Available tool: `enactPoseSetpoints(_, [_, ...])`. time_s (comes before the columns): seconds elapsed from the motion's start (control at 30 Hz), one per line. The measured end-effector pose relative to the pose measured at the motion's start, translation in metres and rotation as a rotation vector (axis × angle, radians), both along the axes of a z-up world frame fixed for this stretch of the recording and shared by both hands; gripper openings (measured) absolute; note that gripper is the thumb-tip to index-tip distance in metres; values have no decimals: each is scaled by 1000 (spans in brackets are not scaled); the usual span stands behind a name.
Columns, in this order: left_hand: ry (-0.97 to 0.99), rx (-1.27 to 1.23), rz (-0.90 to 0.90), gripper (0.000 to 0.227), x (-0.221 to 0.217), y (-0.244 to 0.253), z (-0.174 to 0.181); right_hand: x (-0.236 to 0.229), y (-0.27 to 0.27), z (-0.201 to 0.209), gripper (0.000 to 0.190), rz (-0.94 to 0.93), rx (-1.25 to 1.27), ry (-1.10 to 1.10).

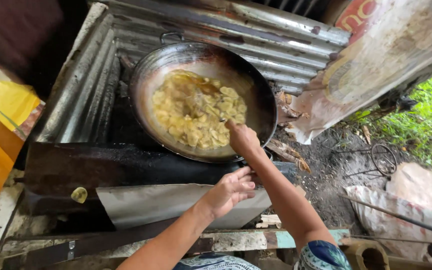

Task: The person fries banana slices in a large wok over an open fire, stirring them with a metal skimmer. They periodically use the skimmer to lift and drain the cooked chips before setting them aside.

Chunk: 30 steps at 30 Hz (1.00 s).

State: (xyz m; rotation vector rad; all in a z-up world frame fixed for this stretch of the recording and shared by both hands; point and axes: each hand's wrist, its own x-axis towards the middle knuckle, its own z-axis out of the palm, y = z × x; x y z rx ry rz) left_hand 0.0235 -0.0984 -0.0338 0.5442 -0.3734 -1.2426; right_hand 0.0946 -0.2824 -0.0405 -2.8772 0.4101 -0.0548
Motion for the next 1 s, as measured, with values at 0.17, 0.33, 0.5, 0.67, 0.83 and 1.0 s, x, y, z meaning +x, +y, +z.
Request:
enactPoseSetpoints(0.17, [19, -52, -32, 75, -3, -16, 2, -17, -23, 4, 42, -91, -141, -11])
enactPoseSetpoints(0.33, [10, -21, -89, 81, -17, -15, 2, -34, -22, 0, 50, -70, -171, 31])
enactPoseSetpoints(0.5, [-62, -38, -122, 81, -26, -18, 10, -57, -30, 26, 45, -139, -164, 38])
enactPoseSetpoints(0.67, [10, -63, -131, 79, -27, -31, 13, -58, -45, 17, 31, -255, -225, 60])
enactPoseSetpoints(0.83, [76, -112, -161, 75, -31, -16, 12, -65, -28, 16, 27, -63, -63, -6])
enactPoseSetpoints(1.0, [17, -112, -52, 76, -14, -24, 16, -24, -46, 11, 25, -159, -123, -40])
